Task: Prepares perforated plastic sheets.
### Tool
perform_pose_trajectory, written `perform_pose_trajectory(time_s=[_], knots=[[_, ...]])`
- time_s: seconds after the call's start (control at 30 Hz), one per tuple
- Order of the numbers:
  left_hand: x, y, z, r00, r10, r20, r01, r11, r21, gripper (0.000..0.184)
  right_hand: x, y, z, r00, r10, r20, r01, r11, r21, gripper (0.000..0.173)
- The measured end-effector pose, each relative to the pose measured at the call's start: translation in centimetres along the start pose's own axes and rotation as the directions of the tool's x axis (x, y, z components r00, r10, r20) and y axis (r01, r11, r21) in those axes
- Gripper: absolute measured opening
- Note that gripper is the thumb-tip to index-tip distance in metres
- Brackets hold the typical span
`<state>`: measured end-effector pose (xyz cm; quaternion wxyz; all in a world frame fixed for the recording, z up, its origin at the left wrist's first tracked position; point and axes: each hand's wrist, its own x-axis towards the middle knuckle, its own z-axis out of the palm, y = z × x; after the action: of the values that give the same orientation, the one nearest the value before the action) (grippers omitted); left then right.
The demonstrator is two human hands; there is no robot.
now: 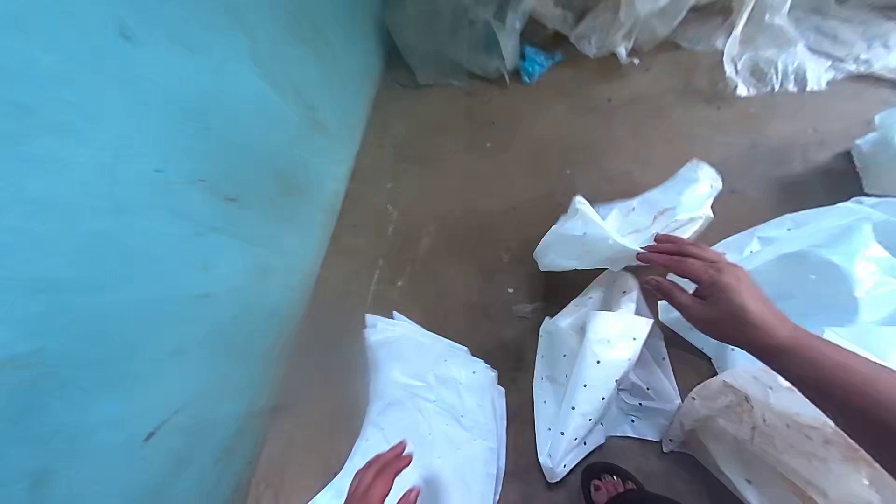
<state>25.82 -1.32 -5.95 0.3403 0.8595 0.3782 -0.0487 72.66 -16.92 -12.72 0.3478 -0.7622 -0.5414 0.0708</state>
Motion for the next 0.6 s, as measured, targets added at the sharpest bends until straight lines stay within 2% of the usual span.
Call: perform_pose_trajectory(time_s=[0.07,0.13,0.2,0.27,0.3,0.33,0.37,0.43,0.47,0.53,0.6], knots=[[0.8,1.5,-1.2,0.983,0.121,-0.138,-0.134,0.987,-0.087,0.039,1.0,-6.7,-2.7,0.974,-0.19,-0.12,0.193,0.981,0.009,0.036],[0.6,3.0,-2.3,0.95,0.164,-0.266,-0.229,0.944,-0.236,0.049,0.9,-13.3,-3.6,0.925,-0.36,-0.125,0.371,0.925,0.081,0.031],[-0.4,3.9,-3.1,0.905,0.149,-0.399,-0.322,0.852,-0.412,0.073,-0.4,-19.2,-2.7,0.847,-0.529,-0.05,0.526,0.82,0.227,0.029],[-2.3,3.3,-3.9,0.828,0.083,-0.554,-0.41,0.763,-0.499,0.097,-2.2,-24.6,-0.8,0.743,-0.667,0.056,0.601,0.702,0.383,0.031],[-3.5,2.3,-4.5,0.781,0.051,-0.622,-0.461,0.718,-0.521,0.099,-3.1,-26.9,0.3,0.689,-0.717,0.103,0.611,0.652,0.448,0.032],[-4.8,1.0,-5.1,0.738,0.026,-0.674,-0.511,0.674,-0.534,0.093,-3.9,-28.9,1.4,0.641,-0.754,0.14,0.612,0.613,0.5,0.034],[-6.2,-0.3,-5.6,0.707,0.012,-0.707,-0.552,0.633,-0.542,0.078,-4.4,-30.6,2.5,0.609,-0.776,0.167,0.598,0.587,0.546,0.034],[-9.1,-2.8,-6.3,0.655,0.016,-0.755,-0.62,0.583,-0.526,0.034,-4.9,-33.5,4.2,0.609,-0.758,0.233,0.51,0.599,0.617,0.034],[-10.3,-3.9,-6.5,0.627,0.041,-0.778,-0.652,0.576,-0.494,0.02,-5.0,-34.8,4.9,0.653,-0.701,0.286,0.427,0.653,0.625,0.036],[-12.1,-5.6,-6.9,0.544,0.099,-0.833,-0.706,0.591,-0.391,0.011,-5.0,-37.8,6.2,0.782,-0.47,0.41,0.196,0.809,0.554,0.044],[-13.4,-6.8,-7.6,0.46,0.172,-0.871,-0.738,0.619,-0.267,0.009,-3.9,-41.1,7.4,0.847,-0.25,0.468,0.019,0.896,0.444,0.053]])
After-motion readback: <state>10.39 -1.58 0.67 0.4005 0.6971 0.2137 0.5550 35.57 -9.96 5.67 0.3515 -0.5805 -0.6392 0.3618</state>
